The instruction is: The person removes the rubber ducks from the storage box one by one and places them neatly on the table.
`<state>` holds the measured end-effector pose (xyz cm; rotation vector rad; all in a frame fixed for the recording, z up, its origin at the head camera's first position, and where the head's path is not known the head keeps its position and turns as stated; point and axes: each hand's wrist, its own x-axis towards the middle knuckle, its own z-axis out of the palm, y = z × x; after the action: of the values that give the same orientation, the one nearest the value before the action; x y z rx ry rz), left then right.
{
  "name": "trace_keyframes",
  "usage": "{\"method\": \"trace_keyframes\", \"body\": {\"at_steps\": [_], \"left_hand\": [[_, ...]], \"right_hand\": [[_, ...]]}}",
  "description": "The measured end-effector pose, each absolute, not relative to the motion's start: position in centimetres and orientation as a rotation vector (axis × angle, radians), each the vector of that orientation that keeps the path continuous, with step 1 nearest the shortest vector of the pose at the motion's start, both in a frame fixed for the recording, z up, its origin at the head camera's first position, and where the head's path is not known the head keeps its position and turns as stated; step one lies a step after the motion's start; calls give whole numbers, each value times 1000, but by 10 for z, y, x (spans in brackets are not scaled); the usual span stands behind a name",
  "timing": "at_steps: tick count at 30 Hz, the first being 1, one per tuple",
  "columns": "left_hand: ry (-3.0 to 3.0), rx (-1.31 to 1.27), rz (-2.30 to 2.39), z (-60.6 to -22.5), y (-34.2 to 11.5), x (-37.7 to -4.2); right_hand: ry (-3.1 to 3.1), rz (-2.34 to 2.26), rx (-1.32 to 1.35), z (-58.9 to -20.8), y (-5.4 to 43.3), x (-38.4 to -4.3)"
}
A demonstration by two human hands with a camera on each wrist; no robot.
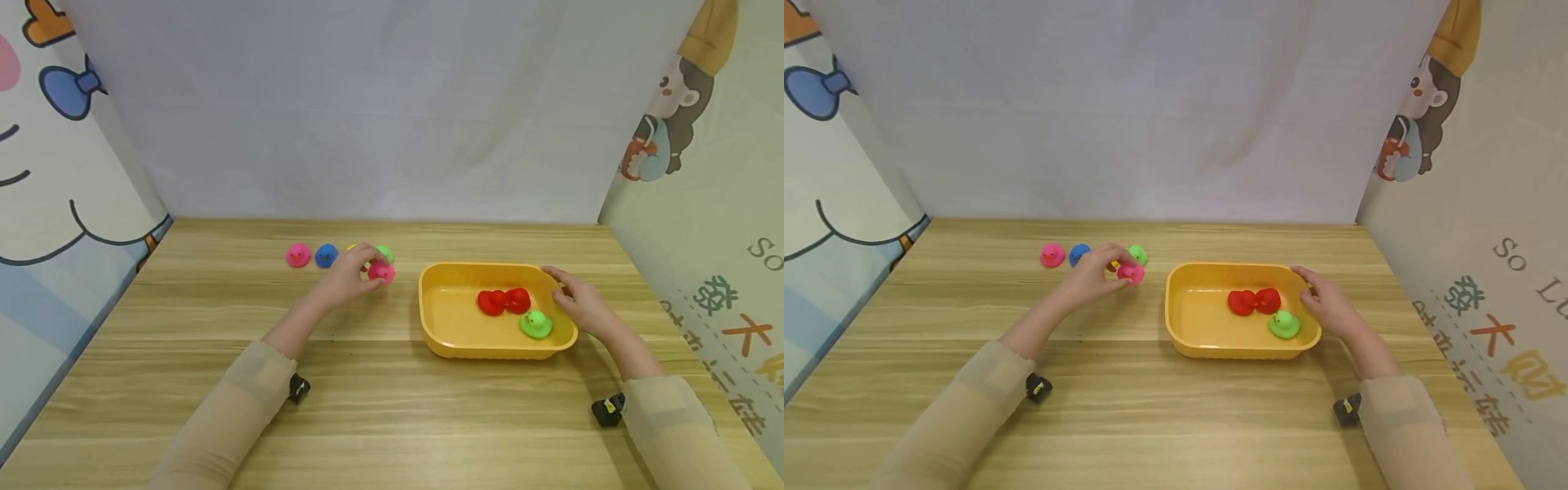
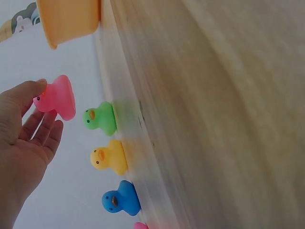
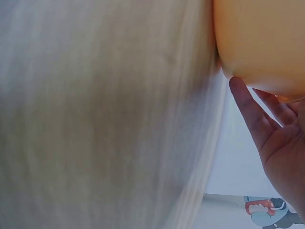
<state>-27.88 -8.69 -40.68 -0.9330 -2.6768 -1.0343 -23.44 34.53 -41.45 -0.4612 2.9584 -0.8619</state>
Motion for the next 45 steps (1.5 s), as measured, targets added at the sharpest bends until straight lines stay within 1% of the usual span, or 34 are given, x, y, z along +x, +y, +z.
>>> {"method": "trace_keyframes", "body": {"at_steps": [17,29,45], "left_hand": [[-2900,-865,-878,-418,-83,-295],[-2985,-821,-901,-419,-82,-298],[-2998,-884,-899,-421,-84,-299]], "right_hand": [[2944,-865,-444,-415,346,-235],[2935,-891,-448,-413,345,-234],[2937,-862,-448,-414,346,-235]]}}
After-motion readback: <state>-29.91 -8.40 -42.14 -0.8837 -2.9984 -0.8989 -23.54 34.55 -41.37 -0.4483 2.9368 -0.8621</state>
